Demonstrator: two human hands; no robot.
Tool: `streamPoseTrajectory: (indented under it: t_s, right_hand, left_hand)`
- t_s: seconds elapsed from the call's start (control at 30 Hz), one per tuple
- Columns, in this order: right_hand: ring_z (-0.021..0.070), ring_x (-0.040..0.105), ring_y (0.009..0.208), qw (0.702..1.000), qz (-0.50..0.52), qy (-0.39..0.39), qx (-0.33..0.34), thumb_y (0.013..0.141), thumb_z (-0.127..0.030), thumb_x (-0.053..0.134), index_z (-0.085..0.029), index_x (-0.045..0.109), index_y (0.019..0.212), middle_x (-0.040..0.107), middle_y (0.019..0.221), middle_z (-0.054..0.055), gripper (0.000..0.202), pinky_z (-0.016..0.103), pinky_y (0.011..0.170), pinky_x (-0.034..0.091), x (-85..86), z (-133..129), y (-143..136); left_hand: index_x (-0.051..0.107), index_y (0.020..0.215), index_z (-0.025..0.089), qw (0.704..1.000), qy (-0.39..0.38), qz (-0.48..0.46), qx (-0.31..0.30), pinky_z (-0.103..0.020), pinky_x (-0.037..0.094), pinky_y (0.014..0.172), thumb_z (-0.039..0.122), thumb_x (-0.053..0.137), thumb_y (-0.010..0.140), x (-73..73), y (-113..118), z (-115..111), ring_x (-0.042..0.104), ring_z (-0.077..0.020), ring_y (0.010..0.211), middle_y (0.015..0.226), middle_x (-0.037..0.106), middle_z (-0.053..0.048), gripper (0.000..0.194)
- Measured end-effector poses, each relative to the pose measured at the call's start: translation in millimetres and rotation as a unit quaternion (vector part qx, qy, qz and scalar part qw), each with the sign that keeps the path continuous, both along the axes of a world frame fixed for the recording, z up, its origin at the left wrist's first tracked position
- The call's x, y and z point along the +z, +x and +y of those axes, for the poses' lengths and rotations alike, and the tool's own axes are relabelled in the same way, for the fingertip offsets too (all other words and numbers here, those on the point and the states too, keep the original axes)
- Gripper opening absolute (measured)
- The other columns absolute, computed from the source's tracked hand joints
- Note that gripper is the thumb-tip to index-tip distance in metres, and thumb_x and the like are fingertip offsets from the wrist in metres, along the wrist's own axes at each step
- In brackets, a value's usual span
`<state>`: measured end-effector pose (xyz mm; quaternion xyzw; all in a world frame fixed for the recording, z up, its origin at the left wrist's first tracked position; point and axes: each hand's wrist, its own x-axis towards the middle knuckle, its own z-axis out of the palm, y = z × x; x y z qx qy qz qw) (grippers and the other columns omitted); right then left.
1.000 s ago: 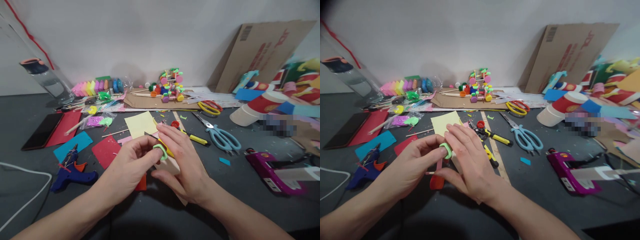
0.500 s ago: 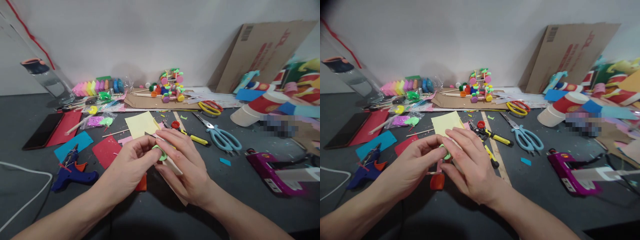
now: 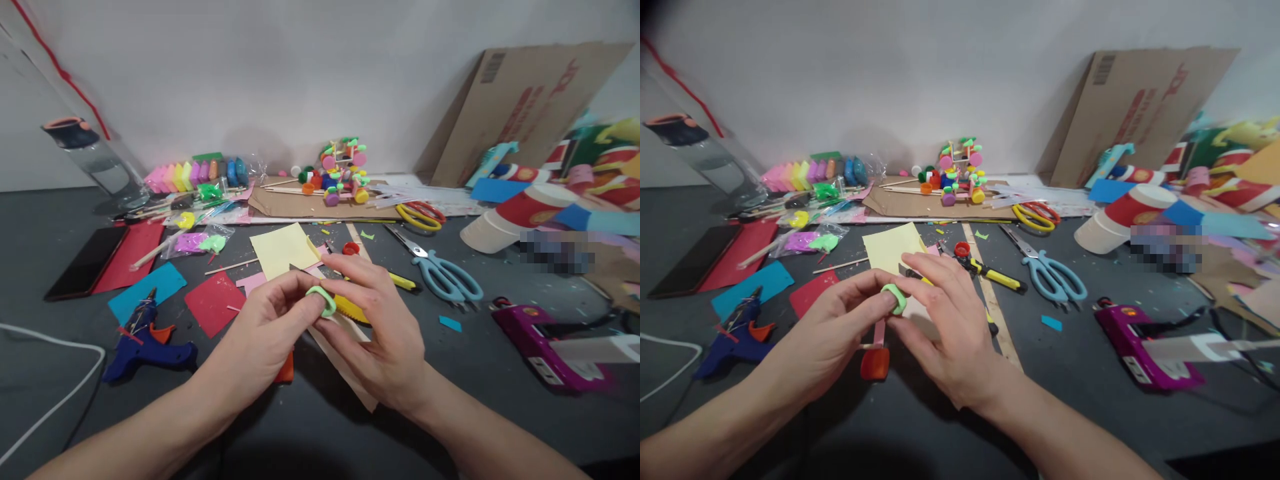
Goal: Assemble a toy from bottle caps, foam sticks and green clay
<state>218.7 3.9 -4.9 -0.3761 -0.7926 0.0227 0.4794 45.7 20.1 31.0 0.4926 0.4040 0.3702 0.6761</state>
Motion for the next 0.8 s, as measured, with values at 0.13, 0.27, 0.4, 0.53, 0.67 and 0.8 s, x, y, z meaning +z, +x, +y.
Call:
streamPoseTrajectory:
  t_s: [0.13,0.27,0.4,0.53,0.67,0.8]
  right_hand:
    - [0.0224,0.059,0.132,1.0,0.004,0.006,0.0,0.092,-0.014,0.07,-0.015,0.065,0.124,0.066,0.135,0.016,0.033,0.043,0.117,0.043,2.0,0.2,2.6]
    - [0.0241,0.059,0.13,1.0,0.001,0.018,0.017,0.091,-0.013,0.07,-0.014,0.065,0.124,0.066,0.134,0.017,0.033,0.046,0.116,0.044,4.9,1.4,4.9]
    - [0.0237,0.06,0.13,1.0,0.006,0.01,0.027,0.091,-0.01,0.069,-0.014,0.064,0.125,0.067,0.133,0.016,0.034,0.047,0.117,0.044,6.1,2.2,7.0]
    - [0.0231,0.06,0.131,0.999,0.002,0.002,0.033,0.09,-0.011,0.07,-0.014,0.063,0.127,0.068,0.132,0.015,0.037,0.048,0.119,0.043,6.1,3.3,8.0]
    - [0.0214,0.061,0.128,0.999,0.009,0.004,0.037,0.091,-0.011,0.069,-0.014,0.065,0.123,0.069,0.13,0.015,0.032,0.046,0.118,0.043,7.1,3.4,8.2]
    - [0.0207,0.062,0.127,0.998,0.039,-0.028,0.043,0.091,-0.009,0.069,-0.017,0.066,0.122,0.07,0.13,0.012,0.032,0.045,0.117,0.044,9.0,2.4,8.9]
  left_hand:
    - [0.078,0.093,0.023,1.0,-0.016,-0.019,-0.008,-0.017,0.037,0.059,0.026,0.067,0.093,0.2,-0.2,-0.4,0.041,-0.0066,0.061,0.076,0.057,0.006,0.012]
    - [0.076,0.089,0.022,0.995,-0.086,-0.055,-0.018,-0.018,0.037,0.059,0.025,0.07,0.09,2.5,-2.6,0.0,0.046,-0.007,0.063,0.072,0.055,0.006,0.007]
    - [0.077,0.094,0.023,0.99,-0.115,-0.076,-0.032,-0.019,0.038,0.061,0.026,0.07,0.088,4.7,-2.5,-0.8,0.056,-0.0091,0.074,0.081,0.063,0.004,0.01]
    - [0.079,0.085,0.02,0.991,-0.095,-0.087,-0.027,-0.019,0.038,0.06,0.026,0.074,0.087,6.6,1.6,-1.8,0.052,-0.0077,0.068,0.073,0.059,0.004,0.008]
    - [0.079,0.083,0.019,0.994,-0.085,-0.071,-0.023,-0.019,0.035,0.057,0.032,0.08,0.084,6.9,2.0,-0.6,0.045,-0.0063,0.062,0.07,0.056,0.006,0.013]
    - [0.077,0.088,0.019,0.991,-0.106,-0.068,-0.037,-0.018,0.037,0.059,0.031,0.078,0.087,5.4,-1.8,1.8,0.047,-0.0059,0.063,0.073,0.06,0.005,0.012]
